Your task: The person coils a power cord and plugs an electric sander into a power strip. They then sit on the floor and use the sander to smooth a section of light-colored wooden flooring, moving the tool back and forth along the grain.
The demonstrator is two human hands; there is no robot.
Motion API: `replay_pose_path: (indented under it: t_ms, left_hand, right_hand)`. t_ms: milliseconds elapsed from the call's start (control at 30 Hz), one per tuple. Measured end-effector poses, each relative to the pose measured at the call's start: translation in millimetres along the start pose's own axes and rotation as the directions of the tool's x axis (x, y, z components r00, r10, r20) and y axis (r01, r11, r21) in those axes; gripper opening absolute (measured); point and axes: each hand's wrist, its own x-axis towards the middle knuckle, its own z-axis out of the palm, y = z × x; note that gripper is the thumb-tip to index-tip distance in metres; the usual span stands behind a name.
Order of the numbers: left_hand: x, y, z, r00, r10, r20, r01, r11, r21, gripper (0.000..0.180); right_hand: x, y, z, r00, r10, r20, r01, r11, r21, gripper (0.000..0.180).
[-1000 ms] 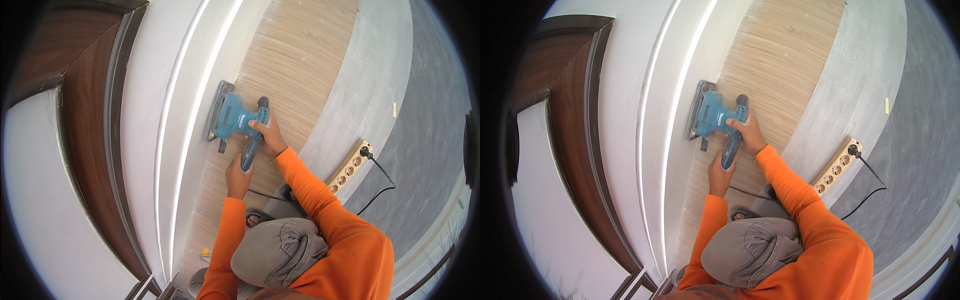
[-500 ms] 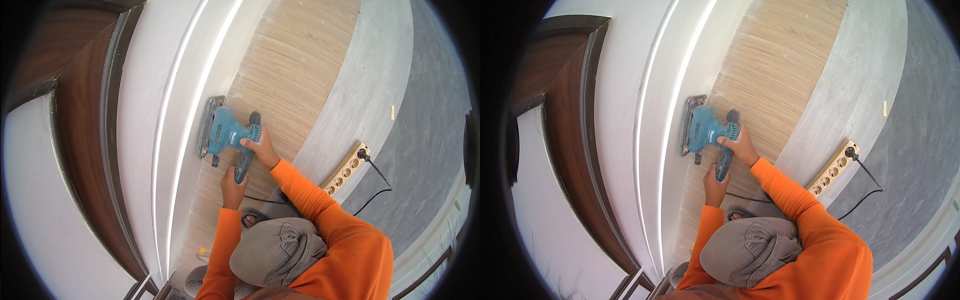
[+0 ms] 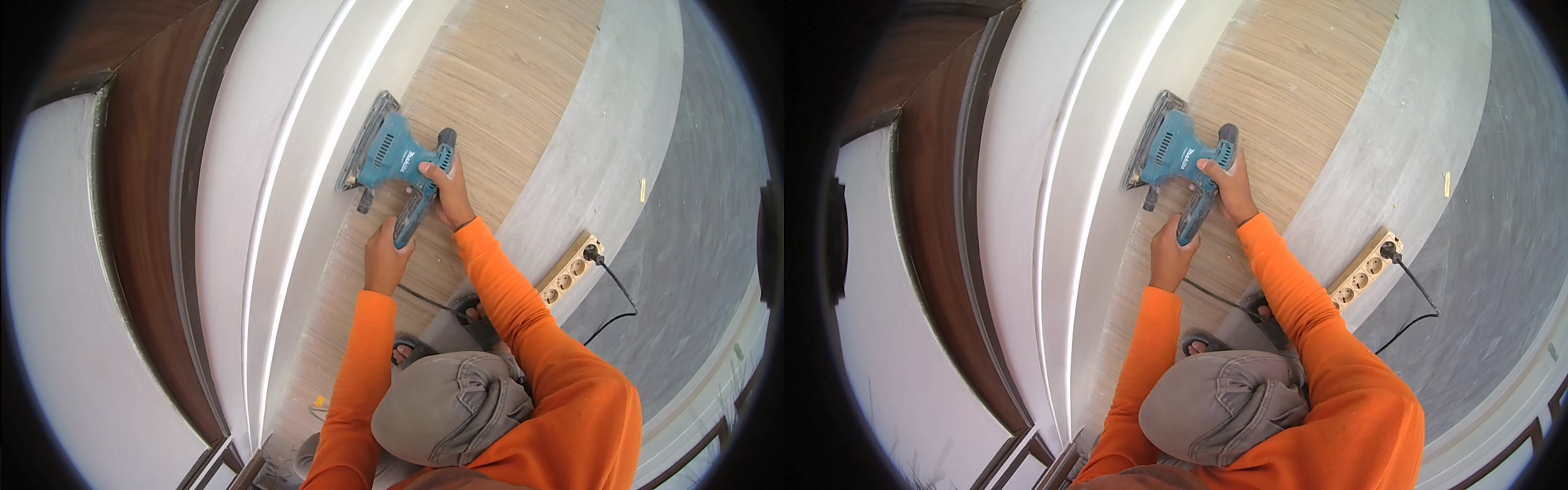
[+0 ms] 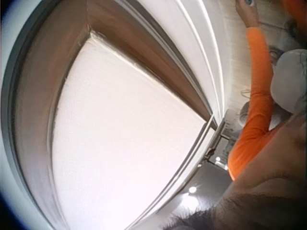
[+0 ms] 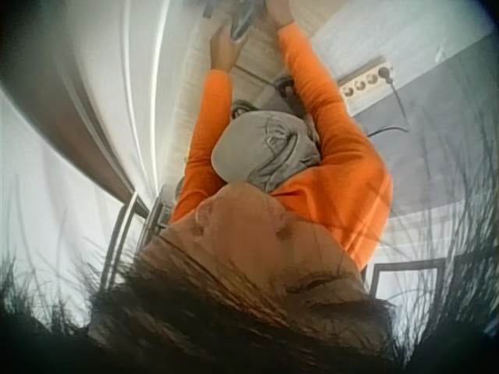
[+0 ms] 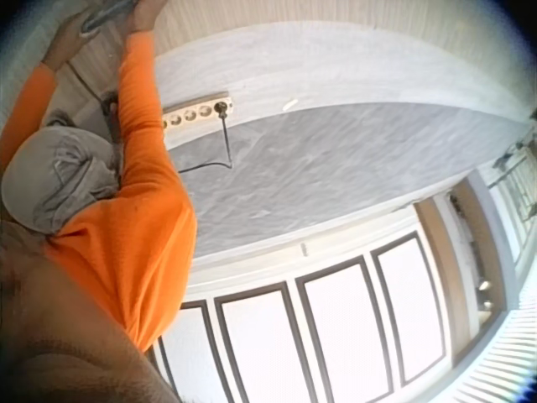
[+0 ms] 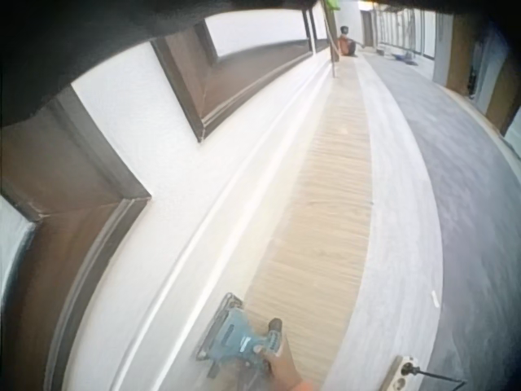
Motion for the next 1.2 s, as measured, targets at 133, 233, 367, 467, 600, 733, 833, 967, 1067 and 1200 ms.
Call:
replay_pose_path:
  t_ms: [133,233,367,467,600,733,833,967,1067,1200]
  left_hand:
    - [-13,-5,-5,0.998,-0.051,0.036,0.05,0.999,0.006,0.027]
    - [-45,-16,-12,0.992,-0.123,0.04,0.123,0.992,-0.006,0.027]
    - [-76,-21,-22,0.988,-0.153,0.032,0.153,0.988,-0.004,0.026]
    - [-89,-28,-29,0.983,-0.183,0.036,0.183,0.983,-0.021,0.028]
    - [-95,-29,-30,0.989,-0.15,0.009,0.15,0.989,0.0,0.03]
    - [-66,-22,-22,0.996,-0.092,-0.017,0.093,0.996,0.018,0.03]
    - [-27,-9,-17,0.999,-0.05,-0.006,0.05,0.999,0.014,0.03]
    - [-16,-5,-19,0.999,-0.039,-0.001,0.039,0.999,0.007,0.029]
    - [-31,-7,-30,0.999,-0.04,-0.007,0.04,0.999,-0.035,0.03]
    - [-63,-16,-52,0.998,-0.068,0.0,0.068,0.997,-0.026,0.028]
  right_hand:
    - [-10,16,-1,1.0,0.019,0.008,-0.019,1.0,0.014,0.067]
    - [-39,33,8,0.998,0.062,-0.021,-0.062,0.998,-0.023,0.085]
    - [-60,66,0,0.999,0.014,0.042,-0.008,0.989,-0.146,0.085]
    - [-73,70,10,0.999,0.006,0.049,0.003,0.984,-0.176,0.084]
    - [-77,61,16,0.999,0.023,0.031,-0.019,0.989,-0.145,0.087]
    - [-53,37,17,0.996,0.067,0.066,-0.065,0.997,-0.028,0.084]
    - [-24,16,18,0.999,0.01,-0.03,-0.01,1.0,0.016,0.081]
    - [-17,10,20,0.999,-0.043,-0.014,0.043,0.999,0.004,0.079]
    - [-33,19,28,0.998,-0.064,0.0,0.064,0.997,-0.044,0.08]
    - [-65,45,39,0.997,-0.08,0.016,0.082,0.988,-0.128,0.079]
